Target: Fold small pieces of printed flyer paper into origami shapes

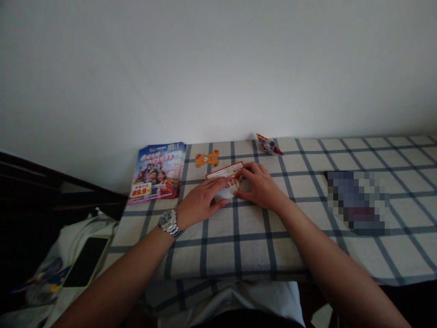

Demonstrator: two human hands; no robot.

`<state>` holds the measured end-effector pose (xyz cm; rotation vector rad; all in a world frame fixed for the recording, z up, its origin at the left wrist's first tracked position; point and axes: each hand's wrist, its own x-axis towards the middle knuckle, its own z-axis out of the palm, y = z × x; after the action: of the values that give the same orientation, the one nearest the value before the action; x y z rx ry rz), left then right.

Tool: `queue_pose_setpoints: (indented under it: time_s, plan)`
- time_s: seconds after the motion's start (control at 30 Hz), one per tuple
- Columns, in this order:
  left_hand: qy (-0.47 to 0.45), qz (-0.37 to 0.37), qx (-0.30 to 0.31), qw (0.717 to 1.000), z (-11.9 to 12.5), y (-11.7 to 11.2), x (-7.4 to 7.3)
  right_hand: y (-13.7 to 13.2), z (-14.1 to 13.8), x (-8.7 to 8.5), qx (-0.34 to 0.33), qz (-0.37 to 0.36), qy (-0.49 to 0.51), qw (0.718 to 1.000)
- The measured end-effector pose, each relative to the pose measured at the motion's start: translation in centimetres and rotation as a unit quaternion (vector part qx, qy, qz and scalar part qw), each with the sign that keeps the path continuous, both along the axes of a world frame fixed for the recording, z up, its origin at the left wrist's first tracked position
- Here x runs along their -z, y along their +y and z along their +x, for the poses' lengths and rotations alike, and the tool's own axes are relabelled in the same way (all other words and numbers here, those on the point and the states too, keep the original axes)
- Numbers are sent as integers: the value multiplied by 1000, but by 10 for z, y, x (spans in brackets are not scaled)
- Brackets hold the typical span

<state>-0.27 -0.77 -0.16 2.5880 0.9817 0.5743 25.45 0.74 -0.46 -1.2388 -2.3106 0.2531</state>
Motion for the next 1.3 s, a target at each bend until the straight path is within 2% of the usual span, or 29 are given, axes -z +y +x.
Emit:
queue_pose_setpoints:
  time_s: [0.3, 0.73, 1.3]
  plan:
    - [2, 2, 12, 1000, 0, 1, -1, -1, 3, -1, -17, -10, 1, 1000]
    - [36, 31, 9, 999, -3, 0, 0, 5, 17, -5, -107, 5, 4, 994]
    - [44, 34, 0, 998, -1, -2, 0, 4, 15, -2, -92, 19, 4, 996]
